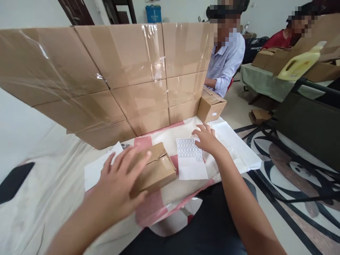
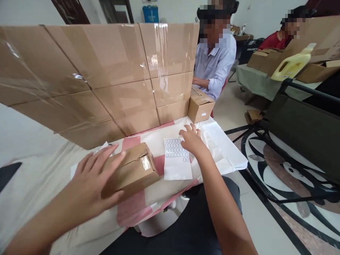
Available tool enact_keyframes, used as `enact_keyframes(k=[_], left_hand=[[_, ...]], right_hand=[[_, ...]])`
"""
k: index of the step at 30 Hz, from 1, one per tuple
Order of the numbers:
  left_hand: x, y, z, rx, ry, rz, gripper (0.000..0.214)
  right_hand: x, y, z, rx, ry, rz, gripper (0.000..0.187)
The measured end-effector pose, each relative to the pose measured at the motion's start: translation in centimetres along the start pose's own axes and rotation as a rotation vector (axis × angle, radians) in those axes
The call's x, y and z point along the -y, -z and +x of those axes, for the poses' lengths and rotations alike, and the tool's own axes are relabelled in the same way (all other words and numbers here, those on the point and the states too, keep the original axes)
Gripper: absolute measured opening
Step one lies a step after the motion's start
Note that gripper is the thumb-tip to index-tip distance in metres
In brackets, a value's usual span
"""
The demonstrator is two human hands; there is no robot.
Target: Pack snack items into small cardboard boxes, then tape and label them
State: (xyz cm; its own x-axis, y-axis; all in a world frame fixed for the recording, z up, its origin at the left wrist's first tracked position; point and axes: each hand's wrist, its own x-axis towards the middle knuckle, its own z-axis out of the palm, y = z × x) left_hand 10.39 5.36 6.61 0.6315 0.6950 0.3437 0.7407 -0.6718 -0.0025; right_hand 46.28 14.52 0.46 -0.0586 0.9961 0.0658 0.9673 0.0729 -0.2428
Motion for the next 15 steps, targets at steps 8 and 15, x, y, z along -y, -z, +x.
enact_keyframes(k=[8,15], left_hand=[[-14.2,-11.5,11.4,-0.517,-0.369,-0.717,0.040],[-11.1,-17.8,13.0,-0.660,-0.199,-0.633,0.039]], right_hand=[[-1.6,-2.3,-1.8,-0.069,0.149,0.102,0.038],[-1.6,-2.0,-1.6,-0.178,0.239,0.305,0.019]])
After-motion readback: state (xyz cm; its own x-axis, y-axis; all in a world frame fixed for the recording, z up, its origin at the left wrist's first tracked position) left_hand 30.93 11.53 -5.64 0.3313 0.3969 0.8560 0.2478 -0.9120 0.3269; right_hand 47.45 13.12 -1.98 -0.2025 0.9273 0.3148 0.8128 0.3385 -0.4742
